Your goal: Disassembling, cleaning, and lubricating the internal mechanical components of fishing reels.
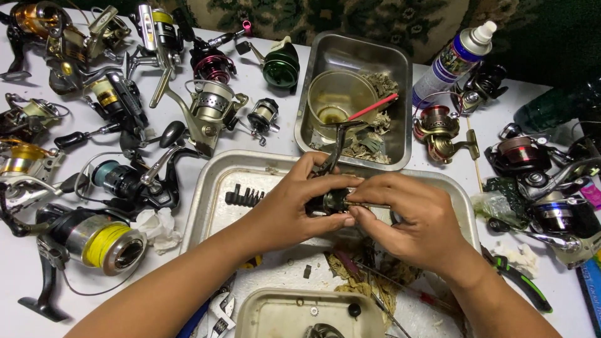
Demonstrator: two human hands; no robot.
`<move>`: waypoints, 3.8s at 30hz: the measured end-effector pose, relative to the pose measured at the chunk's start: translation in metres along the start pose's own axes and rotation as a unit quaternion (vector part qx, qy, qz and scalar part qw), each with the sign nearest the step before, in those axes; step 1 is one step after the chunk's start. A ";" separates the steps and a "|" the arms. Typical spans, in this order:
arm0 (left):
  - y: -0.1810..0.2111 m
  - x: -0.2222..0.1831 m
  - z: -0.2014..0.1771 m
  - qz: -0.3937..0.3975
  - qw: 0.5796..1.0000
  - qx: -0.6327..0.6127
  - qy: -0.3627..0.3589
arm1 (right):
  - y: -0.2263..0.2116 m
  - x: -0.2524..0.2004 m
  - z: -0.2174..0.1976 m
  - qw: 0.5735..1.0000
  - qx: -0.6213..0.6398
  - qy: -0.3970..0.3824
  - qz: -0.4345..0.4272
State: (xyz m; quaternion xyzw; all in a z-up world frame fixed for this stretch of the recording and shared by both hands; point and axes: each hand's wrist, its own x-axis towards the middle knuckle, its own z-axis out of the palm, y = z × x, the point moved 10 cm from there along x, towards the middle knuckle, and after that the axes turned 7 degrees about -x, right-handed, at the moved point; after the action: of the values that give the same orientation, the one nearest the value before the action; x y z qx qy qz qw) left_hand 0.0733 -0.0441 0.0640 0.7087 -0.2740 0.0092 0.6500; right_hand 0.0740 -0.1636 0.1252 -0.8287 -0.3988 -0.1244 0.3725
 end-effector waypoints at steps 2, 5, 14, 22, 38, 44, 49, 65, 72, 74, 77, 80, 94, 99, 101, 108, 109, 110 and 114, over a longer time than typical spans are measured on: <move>0.001 0.000 0.001 0.000 1.000 0.008 -0.005 | 0.000 -0.001 -0.002 1.000 -0.007 0.004 -0.003; 0.003 0.002 0.002 0.000 1.000 0.019 -0.014 | 0.003 -0.005 -0.004 1.000 -0.014 0.014 -0.005; 0.003 0.004 0.004 -0.007 1.000 0.017 -0.022 | 0.008 -0.011 -0.004 1.000 -0.008 0.026 0.008; 0.012 0.008 0.002 -0.024 0.999 -0.002 -0.033 | 0.013 -0.013 -0.003 1.000 -0.005 0.018 0.025; 0.015 0.010 -0.001 -0.026 0.999 -0.007 -0.021 | 0.014 -0.010 -0.004 1.000 0.011 0.004 0.029; -0.026 0.007 -0.015 -0.127 0.991 0.013 0.041 | 0.017 0.001 -0.010 0.993 -0.006 -0.072 0.097; -0.048 0.006 -0.037 -0.204 0.974 0.004 0.102 | 0.024 -0.013 -0.032 0.981 -0.143 -0.084 0.099; -0.074 0.001 -0.047 -0.205 0.910 -0.310 0.185 | 0.058 -0.051 0.002 0.925 -0.272 -0.229 0.135; -0.072 0.005 -0.053 -0.157 0.904 -0.352 0.187 | 0.038 -0.065 -0.003 0.931 -0.237 -0.251 0.118; -0.072 0.005 -0.053 -0.153 0.904 -0.354 0.184 | 0.039 -0.072 -0.008 0.926 -0.242 -0.251 0.143; -0.073 0.004 -0.055 -0.155 0.908 -0.343 0.184 | 0.044 -0.084 -0.020 0.921 -0.240 -0.241 0.189; -0.068 0.002 -0.054 -0.159 0.913 -0.327 0.185 | 0.034 -0.083 -0.032 0.933 -0.228 -0.206 0.189; -0.065 0.003 -0.053 -0.142 0.905 -0.355 0.184 | 0.026 -0.100 -0.019 0.953 -0.181 -0.200 0.135; -0.064 0.003 -0.054 -0.140 0.904 -0.358 0.189 | 0.024 -0.132 0.029 0.886 -0.110 -0.405 0.194; -0.062 0.003 -0.054 -0.140 0.904 -0.356 0.189 | 0.029 -0.148 0.041 0.839 -0.149 -0.472 0.226; -0.062 0.004 -0.053 -0.137 0.900 -0.369 0.187 | 0.038 -0.163 0.053 0.783 -0.176 -0.533 0.269; -0.063 0.003 -0.054 -0.136 0.901 -0.367 0.189 | 0.036 -0.157 0.052 0.784 -0.176 -0.533 0.266; -0.064 0.003 -0.054 -0.133 0.899 -0.374 0.187 | 0.037 -0.156 0.050 0.771 -0.166 -0.541 0.292; -0.063 0.003 -0.053 -0.150 0.895 -0.373 0.193 | 0.043 -0.148 0.047 0.830 -0.122 -0.476 0.264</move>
State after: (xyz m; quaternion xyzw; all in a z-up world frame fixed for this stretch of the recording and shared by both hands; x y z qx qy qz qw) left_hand 0.1195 0.0042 0.0154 0.4314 -0.0166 -0.0547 0.9004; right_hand 0.0052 -0.2312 -0.0043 -0.8978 -0.2748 0.3404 0.0514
